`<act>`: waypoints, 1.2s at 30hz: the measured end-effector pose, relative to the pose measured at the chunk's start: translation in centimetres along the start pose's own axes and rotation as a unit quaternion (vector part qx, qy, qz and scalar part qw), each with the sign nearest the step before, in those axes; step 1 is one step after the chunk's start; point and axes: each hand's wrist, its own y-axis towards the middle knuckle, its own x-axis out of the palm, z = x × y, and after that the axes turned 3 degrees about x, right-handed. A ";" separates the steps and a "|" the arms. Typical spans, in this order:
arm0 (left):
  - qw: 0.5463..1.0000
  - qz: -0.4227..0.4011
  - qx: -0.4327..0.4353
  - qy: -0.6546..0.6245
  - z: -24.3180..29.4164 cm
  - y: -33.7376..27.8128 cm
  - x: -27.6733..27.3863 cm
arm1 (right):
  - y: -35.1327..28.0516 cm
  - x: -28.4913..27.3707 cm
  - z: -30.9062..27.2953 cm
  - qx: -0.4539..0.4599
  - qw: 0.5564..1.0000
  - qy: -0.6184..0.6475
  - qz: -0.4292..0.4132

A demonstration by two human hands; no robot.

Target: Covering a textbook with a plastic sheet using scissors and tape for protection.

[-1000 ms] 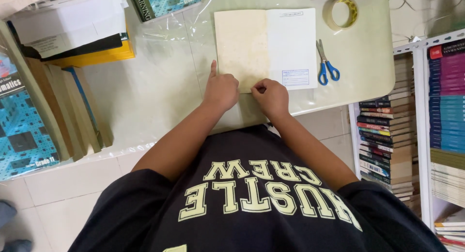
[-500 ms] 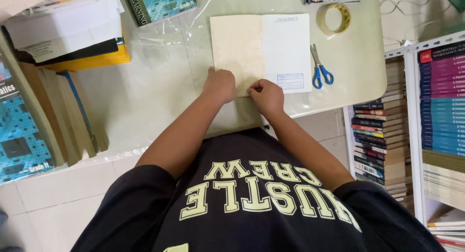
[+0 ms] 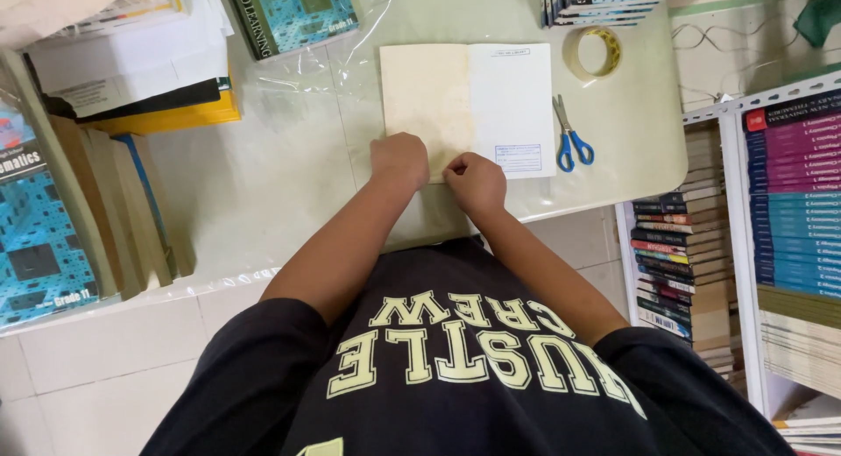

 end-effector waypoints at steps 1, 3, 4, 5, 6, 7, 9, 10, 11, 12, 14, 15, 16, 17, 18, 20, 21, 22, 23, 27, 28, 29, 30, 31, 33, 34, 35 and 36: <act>1.000 0.002 0.000 0.000 -0.1 -0.5 -1.0 | -0.2 -0.4 -0.4 -0.002 1.000 0.000 0.001; 0.999 -0.018 -0.040 0.014 -0.3 -1.5 -3.1 | -0.4 -1.2 -1.4 0.010 1.000 -0.018 0.001; 0.999 -0.015 -0.041 0.013 -0.4 -1.5 -3.1 | -0.1 -1.6 -1.4 0.007 1.000 -0.018 0.003; 0.999 -0.017 -0.047 0.009 -0.8 -1.5 -3.0 | 0.1 -1.9 -1.6 0.016 0.999 -0.029 -0.003; 0.998 -0.020 -0.054 0.004 -1.1 -1.6 -3.0 | 0.5 -2.2 -1.8 0.026 0.999 -0.041 -0.009; 0.998 -0.018 -0.054 0.005 -1.2 -1.4 -2.6 | 0.8 -2.1 -1.5 0.025 0.999 -0.040 -0.008; 0.999 0.010 -0.040 -0.008 -1.3 -1.2 -1.6 | 1.3 -1.9 -0.8 0.018 0.998 -0.048 -0.025; 0.999 0.011 -0.039 -0.008 -1.4 -0.9 -0.2 | 1.8 -1.5 -0.1 0.018 0.998 -0.048 -0.024; 0.997 0.079 -0.012 -0.018 -1.4 -0.5 1.2 | 2.2 -1.2 0.7 0.014 0.998 -0.042 -0.041; 0.989 0.146 0.016 -0.027 -1.5 -0.1 2.6 | 2.7 -0.8 1.5 0.010 0.998 -0.036 -0.057; 0.977 0.202 0.063 -0.014 -1.2 -0.8 2.8 | 3.0 -1.0 1.2 0.008 0.998 -0.036 -0.056; 0.962 0.251 0.111 -0.002 -1.0 -1.3 3.2 | 2.9 -1.0 1.3 0.009 0.998 -0.037 -0.058; 0.962 0.251 0.110 -0.002 -1.0 -1.6 4.1 | 2.1 -1.5 0.1 0.009 0.998 -0.037 -0.059; 0.952 0.264 0.156 0.019 -1.1 -1.8 4.8 | 1.5 -2.1 -1.2 0.008 0.996 -0.071 -0.058; 0.939 0.275 0.201 0.040 -1.1 -2.0 5.6 | 0.8 -2.6 -2.4 0.006 0.993 -0.105 -0.056; 0.925 0.297 0.231 0.060 -1.6 -2.9 6.5 | 0.8 -3.0 -2.9 0.019 0.991 -0.117 -0.067; 0.908 0.318 0.260 0.081 -2.0 -3.3 6.9 | 0.8 -3.1 -3.4 0.030 0.988 -0.128 -0.078; 0.909 0.318 0.258 0.083 -2.0 -3.8 6.6 | 1.4 -2.8 -2.8 0.028 0.988 -0.127 -0.079; 0.899 0.323 0.271 0.117 -1.9 -4.4 6.5 | 1.8 -2.5 -2.0 0.007 0.991 -0.109 -0.072; 0.883 0.329 0.277 0.188 -0.5 -6.5 4.2 | 3.5 -1.4 0.9 -0.044 0.996 -0.049 -0.065; 0.884 0.328 0.275 0.190 -0.3 -6.7 4.1 | 3.5 -1.4 0.9 -0.045 0.996 -0.047 -0.066; 0.887 0.318 0.271 0.195 0.1 -6.9 4.1 | 3.5 -1.5 1.0 -0.049 0.995 -0.048 -0.074; 0.891 0.308 0.267 0.200 0.4 -7.0 4.1 | 3.5 -1.5 1.1 -0.052 0.994 -0.048 -0.081; 0.891 0.308 0.265 0.201 0.3 -6.4 5.1 | 3.9 -1.5 1.6 -0.054 0.994 -0.047 -0.082; 0.900 0.278 0.259 0.213 0.2 -5.4 7.3 | 4.5 -1.5 2.5 -0.077 0.991 -0.040 -0.100; 0.901 0.278 0.258 0.213 0.1 -5.3 7.5 | 4.1 -2.1 2.3 -0.078 0.991 -0.040 -0.102; 0.911 0.254 0.253 0.207 0.2 -5.1 7.7 | 3.9 -2.9 2.3 -0.048 0.989 0.062 -0.124; 0.920 0.229 0.247 0.200 0.3 -4.8 7.9 | 3.6 -3.7 2.2 -0.018 0.976 0.163 -0.144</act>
